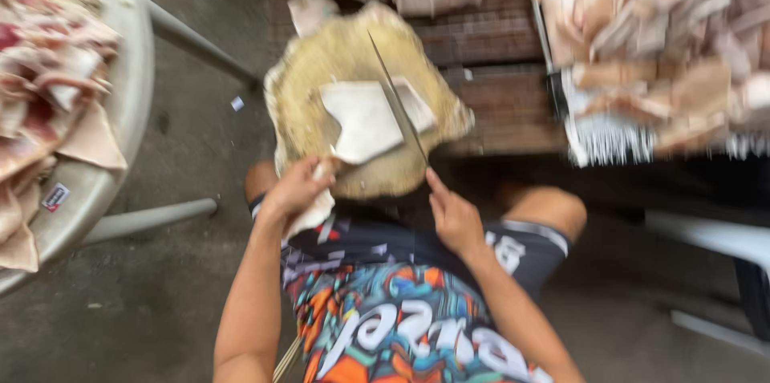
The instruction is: The person is slicing pieces of pork skin into strips using a large knife on a wooden cutting board.
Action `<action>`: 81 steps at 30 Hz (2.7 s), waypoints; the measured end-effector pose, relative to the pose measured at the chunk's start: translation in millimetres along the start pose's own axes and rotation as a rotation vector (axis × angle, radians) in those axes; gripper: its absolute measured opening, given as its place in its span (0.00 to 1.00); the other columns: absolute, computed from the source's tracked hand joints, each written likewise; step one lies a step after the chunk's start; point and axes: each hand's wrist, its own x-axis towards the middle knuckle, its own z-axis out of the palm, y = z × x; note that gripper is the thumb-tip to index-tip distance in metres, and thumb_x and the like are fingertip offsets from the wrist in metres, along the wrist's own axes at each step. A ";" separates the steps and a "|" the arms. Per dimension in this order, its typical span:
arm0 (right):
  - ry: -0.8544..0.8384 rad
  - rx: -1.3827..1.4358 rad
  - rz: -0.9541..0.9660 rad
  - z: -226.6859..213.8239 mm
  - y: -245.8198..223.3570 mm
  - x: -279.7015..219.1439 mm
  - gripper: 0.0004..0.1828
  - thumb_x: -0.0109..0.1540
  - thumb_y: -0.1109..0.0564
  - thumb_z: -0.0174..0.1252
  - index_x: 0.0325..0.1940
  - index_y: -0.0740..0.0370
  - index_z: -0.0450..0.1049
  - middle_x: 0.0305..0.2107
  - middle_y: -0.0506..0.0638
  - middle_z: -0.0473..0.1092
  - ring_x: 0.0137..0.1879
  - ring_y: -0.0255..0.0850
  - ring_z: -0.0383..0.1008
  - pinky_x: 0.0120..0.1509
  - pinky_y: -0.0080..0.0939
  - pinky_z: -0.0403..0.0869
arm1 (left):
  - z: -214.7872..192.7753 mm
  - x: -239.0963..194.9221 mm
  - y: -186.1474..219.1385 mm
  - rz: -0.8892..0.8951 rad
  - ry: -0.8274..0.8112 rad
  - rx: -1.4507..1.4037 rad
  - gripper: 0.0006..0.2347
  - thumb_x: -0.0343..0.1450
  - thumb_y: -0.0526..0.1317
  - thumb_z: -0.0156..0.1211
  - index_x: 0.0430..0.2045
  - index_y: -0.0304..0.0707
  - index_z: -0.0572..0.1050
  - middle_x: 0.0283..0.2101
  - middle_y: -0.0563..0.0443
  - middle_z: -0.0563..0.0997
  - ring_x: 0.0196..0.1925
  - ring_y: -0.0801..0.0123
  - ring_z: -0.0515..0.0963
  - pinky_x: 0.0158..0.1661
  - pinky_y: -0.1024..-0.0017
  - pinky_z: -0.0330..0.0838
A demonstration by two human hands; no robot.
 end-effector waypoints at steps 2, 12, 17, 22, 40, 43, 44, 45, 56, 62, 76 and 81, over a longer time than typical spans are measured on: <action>-0.051 0.093 0.128 -8.8 1.8 -1.6 0.30 0.69 0.56 0.54 0.76 0.40 0.61 0.26 0.56 0.72 0.30 0.52 0.72 0.39 0.45 0.72 | 1.3 -2.7 4.0 0.170 0.065 0.282 0.15 0.68 0.43 0.65 0.46 0.35 0.77 0.37 0.41 0.83 0.39 0.58 0.81 0.40 0.61 0.73; 0.051 0.177 -0.142 -11.2 -25.4 -1.4 0.30 0.70 0.57 0.53 0.78 0.48 0.59 0.36 0.59 0.74 0.39 0.50 0.77 0.46 0.42 0.76 | 23.5 -16.9 50.7 0.157 0.113 0.600 0.15 0.70 0.46 0.57 0.46 0.39 0.79 0.42 0.34 0.83 0.47 0.42 0.82 0.49 0.54 0.73; -0.140 0.121 0.043 15.9 -33.9 2.9 0.30 0.68 0.56 0.53 0.76 0.49 0.61 0.29 0.58 0.74 0.33 0.52 0.76 0.42 0.46 0.74 | 25.7 -30.1 49.8 0.133 0.104 0.706 0.15 0.74 0.49 0.55 0.42 0.34 0.77 0.39 0.32 0.83 0.45 0.41 0.82 0.48 0.51 0.74; -0.205 0.317 0.193 -6.6 -57.2 8.9 0.31 0.68 0.57 0.52 0.78 0.48 0.58 0.21 0.54 0.70 0.26 0.43 0.71 0.38 0.41 0.74 | 30.1 -32.5 50.8 0.152 0.101 0.770 0.15 0.74 0.49 0.55 0.43 0.35 0.75 0.37 0.30 0.82 0.43 0.38 0.81 0.46 0.48 0.73; -0.128 -0.007 -0.029 6.9 -16.9 3.2 0.33 0.68 0.54 0.54 0.79 0.44 0.58 0.28 0.59 0.74 0.32 0.58 0.77 0.37 0.51 0.73 | 20.9 -34.8 52.4 0.211 0.164 0.699 0.14 0.71 0.46 0.59 0.42 0.35 0.75 0.36 0.28 0.81 0.43 0.34 0.79 0.45 0.46 0.71; -0.355 0.682 0.600 -6.2 -7.4 2.2 0.34 0.69 0.53 0.47 0.81 0.40 0.54 0.22 0.54 0.62 0.22 0.40 0.63 0.29 0.45 0.70 | 28.0 -40.7 45.4 0.191 0.145 0.661 0.14 0.72 0.45 0.58 0.45 0.35 0.74 0.35 0.28 0.81 0.43 0.35 0.80 0.45 0.47 0.72; -0.359 0.728 0.590 -12.7 -6.7 9.0 0.34 0.69 0.53 0.47 0.81 0.39 0.54 0.21 0.53 0.62 0.22 0.38 0.63 0.29 0.45 0.70 | 28.3 -38.0 47.5 0.192 0.147 0.661 0.14 0.71 0.46 0.58 0.44 0.35 0.74 0.35 0.28 0.81 0.43 0.35 0.80 0.45 0.47 0.72; -0.364 0.774 0.580 -18.6 -7.4 15.5 0.34 0.70 0.53 0.48 0.81 0.38 0.53 0.21 0.53 0.62 0.22 0.36 0.63 0.29 0.44 0.70 | 28.3 -35.5 49.4 0.193 0.148 0.661 0.14 0.71 0.46 0.58 0.43 0.35 0.74 0.35 0.29 0.82 0.43 0.36 0.81 0.44 0.47 0.73; -0.166 0.173 -0.037 16.8 -38.9 -12.8 0.30 0.68 0.57 0.53 0.76 0.47 0.60 0.35 0.60 0.77 0.39 0.52 0.79 0.47 0.43 0.75 | 35.2 -30.8 38.7 0.250 0.130 0.736 0.12 0.72 0.44 0.58 0.39 0.33 0.73 0.35 0.29 0.81 0.42 0.36 0.80 0.45 0.46 0.72; -0.222 0.342 0.062 9.1 -66.8 -5.1 0.32 0.69 0.59 0.52 0.78 0.45 0.58 0.29 0.57 0.74 0.33 0.45 0.77 0.42 0.39 0.75 | 29.4 -40.6 41.5 0.306 0.135 0.751 0.12 0.71 0.43 0.58 0.41 0.34 0.73 0.35 0.29 0.81 0.42 0.35 0.79 0.44 0.46 0.72; -0.121 0.143 -0.087 34.2 -39.7 -9.8 0.30 0.69 0.58 0.54 0.77 0.44 0.61 0.41 0.61 0.77 0.43 0.59 0.78 0.45 0.48 0.77 | 29.5 -39.9 32.2 0.279 0.107 0.765 0.12 0.71 0.43 0.59 0.44 0.37 0.75 0.36 0.31 0.81 0.43 0.36 0.79 0.45 0.46 0.72; -0.123 0.105 0.007 28.4 -18.2 -23.2 0.29 0.69 0.56 0.52 0.76 0.46 0.61 0.45 0.62 0.77 0.47 0.59 0.78 0.50 0.50 0.76 | 26.9 -41.3 27.9 0.267 0.172 0.764 0.12 0.69 0.43 0.61 0.43 0.40 0.76 0.38 0.33 0.82 0.43 0.39 0.80 0.44 0.47 0.73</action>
